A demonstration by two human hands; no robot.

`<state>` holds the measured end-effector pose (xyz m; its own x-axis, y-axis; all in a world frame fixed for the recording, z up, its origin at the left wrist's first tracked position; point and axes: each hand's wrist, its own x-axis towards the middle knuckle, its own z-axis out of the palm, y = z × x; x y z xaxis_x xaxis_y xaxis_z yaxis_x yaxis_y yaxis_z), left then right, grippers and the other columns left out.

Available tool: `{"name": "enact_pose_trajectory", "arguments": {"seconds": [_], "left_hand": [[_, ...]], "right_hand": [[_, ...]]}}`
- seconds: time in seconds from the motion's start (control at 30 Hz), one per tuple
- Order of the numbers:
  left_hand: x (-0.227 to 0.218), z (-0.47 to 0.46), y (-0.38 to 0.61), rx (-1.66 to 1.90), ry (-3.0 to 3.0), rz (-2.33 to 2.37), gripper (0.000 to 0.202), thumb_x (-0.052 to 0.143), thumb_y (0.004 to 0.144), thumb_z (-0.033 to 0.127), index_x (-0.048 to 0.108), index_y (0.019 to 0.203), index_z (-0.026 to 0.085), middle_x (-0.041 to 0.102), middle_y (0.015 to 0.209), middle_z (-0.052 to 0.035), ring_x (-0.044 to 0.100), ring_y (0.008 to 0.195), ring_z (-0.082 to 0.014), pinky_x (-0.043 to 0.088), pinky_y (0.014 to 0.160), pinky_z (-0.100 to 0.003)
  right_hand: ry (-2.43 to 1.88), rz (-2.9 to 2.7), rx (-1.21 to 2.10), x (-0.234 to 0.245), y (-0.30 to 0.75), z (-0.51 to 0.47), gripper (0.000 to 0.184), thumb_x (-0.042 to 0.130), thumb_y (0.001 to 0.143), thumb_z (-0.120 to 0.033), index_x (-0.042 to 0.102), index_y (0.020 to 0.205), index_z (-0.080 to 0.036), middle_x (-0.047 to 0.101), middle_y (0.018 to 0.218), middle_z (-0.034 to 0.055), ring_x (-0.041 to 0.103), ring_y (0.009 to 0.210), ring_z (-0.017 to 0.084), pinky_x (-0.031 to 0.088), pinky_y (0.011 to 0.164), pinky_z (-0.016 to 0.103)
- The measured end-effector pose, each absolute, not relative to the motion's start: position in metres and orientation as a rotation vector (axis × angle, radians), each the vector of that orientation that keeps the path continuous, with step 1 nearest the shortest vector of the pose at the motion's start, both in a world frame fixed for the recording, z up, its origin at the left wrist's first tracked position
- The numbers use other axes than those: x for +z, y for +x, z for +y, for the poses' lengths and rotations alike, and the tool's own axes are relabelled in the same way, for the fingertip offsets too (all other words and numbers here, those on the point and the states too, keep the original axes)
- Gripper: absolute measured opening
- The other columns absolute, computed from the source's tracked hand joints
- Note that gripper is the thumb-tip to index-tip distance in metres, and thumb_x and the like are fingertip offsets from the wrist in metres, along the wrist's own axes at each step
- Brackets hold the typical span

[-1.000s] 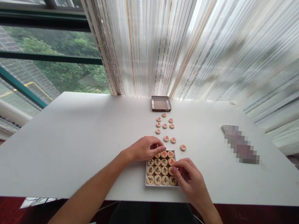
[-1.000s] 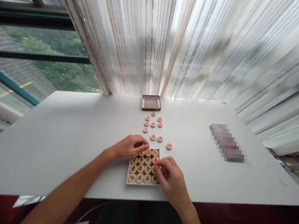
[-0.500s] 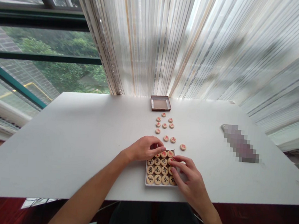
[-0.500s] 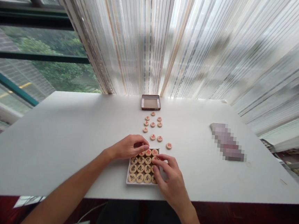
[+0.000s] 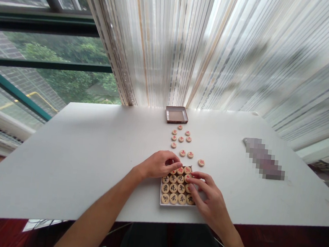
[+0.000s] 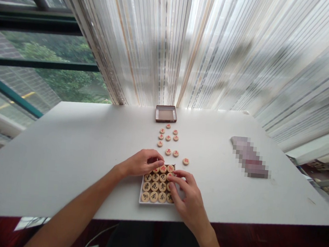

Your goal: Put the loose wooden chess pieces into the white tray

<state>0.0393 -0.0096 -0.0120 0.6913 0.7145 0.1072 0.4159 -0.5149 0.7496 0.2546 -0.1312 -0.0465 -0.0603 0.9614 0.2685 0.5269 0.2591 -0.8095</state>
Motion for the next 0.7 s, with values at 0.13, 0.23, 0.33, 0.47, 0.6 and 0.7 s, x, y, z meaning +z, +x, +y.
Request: {"name": "enact_pose_trajectory", "arguments": {"seconds": [0.13, 0.23, 0.33, 0.47, 0.6, 0.7], "left_hand": [[-0.012, -0.01, 0.039, 0.53, 2.181, 0.862, 0.033, 0.054, 0.096, 0.045, 0.072, 0.099, 0.018, 0.071, 0.091, -0.0039, 0.06, 0.076, -0.0142, 0.046, 0.069, -0.025], [-0.011, -0.009, 0.039, 0.529, 2.184, 0.858, 0.033, 0.054, 0.096, 0.046, 0.072, 0.099, 0.018, 0.071, 0.091, -0.0036, 0.06, 0.076, -0.014, 0.046, 0.069, -0.024], [-0.011, -0.009, 0.039, 0.529, 2.183, 0.857, 0.034, 0.054, 0.096, 0.047, 0.072, 0.099, 0.018, 0.071, 0.091, -0.0038, 0.061, 0.077, -0.0141, 0.046, 0.069, -0.024], [-0.012, -0.008, 0.038, 0.525, 2.17, 0.862, 0.036, 0.053, 0.096, 0.048, 0.073, 0.1, 0.017, 0.072, 0.092, -0.0045, 0.06, 0.076, -0.0145, 0.046, 0.069, -0.025], [-0.015, -0.006, 0.036, 0.545, 2.143, 0.904, 0.043, 0.046, 0.099, 0.049, 0.073, 0.097, 0.016, 0.072, 0.089, -0.0047, 0.06, 0.075, -0.0148, 0.046, 0.069, -0.025], [-0.017, -0.004, 0.035, 0.604, 2.118, 0.905, 0.045, 0.043, 0.101, 0.048, 0.073, 0.094, 0.016, 0.073, 0.089, -0.0049, 0.062, 0.077, -0.0151, 0.047, 0.071, -0.025]], "right_hand": [[-1.393, -1.688, 0.68, -0.045, 0.254, -0.132, 0.022, 0.057, 0.096, -0.03, 0.073, 0.112, -0.028, 0.056, 0.126, 0.0111, 0.062, 0.109, 0.027, 0.063, 0.074, 0.035], [-1.413, -1.671, 0.714, -0.043, 0.254, -0.133, 0.022, 0.058, 0.096, -0.033, 0.072, 0.112, -0.028, 0.056, 0.128, 0.0118, 0.063, 0.105, 0.027, 0.061, 0.061, 0.031], [-1.41, -1.647, 0.71, -0.041, 0.256, -0.132, 0.021, 0.059, 0.095, -0.034, 0.072, 0.112, -0.027, 0.058, 0.127, 0.0113, 0.064, 0.103, 0.027, 0.061, 0.069, 0.034], [-1.351, -1.569, 0.699, -0.04, 0.263, -0.129, 0.02, 0.057, 0.097, -0.035, 0.072, 0.106, -0.026, 0.063, 0.121, 0.0103, 0.062, 0.112, 0.027, 0.055, 0.094, 0.042], [-1.304, -1.596, 0.68, -0.03, 0.271, -0.118, 0.019, 0.057, 0.098, -0.035, 0.072, 0.105, -0.026, 0.067, 0.114, 0.0099, 0.062, 0.112, 0.027, 0.055, 0.094, 0.042], [-1.244, -1.696, 0.644, -0.012, 0.275, -0.098, 0.018, 0.058, 0.097, -0.034, 0.071, 0.106, -0.025, 0.069, 0.11, 0.0093, 0.065, 0.105, 0.026, 0.056, 0.089, 0.041]]}}
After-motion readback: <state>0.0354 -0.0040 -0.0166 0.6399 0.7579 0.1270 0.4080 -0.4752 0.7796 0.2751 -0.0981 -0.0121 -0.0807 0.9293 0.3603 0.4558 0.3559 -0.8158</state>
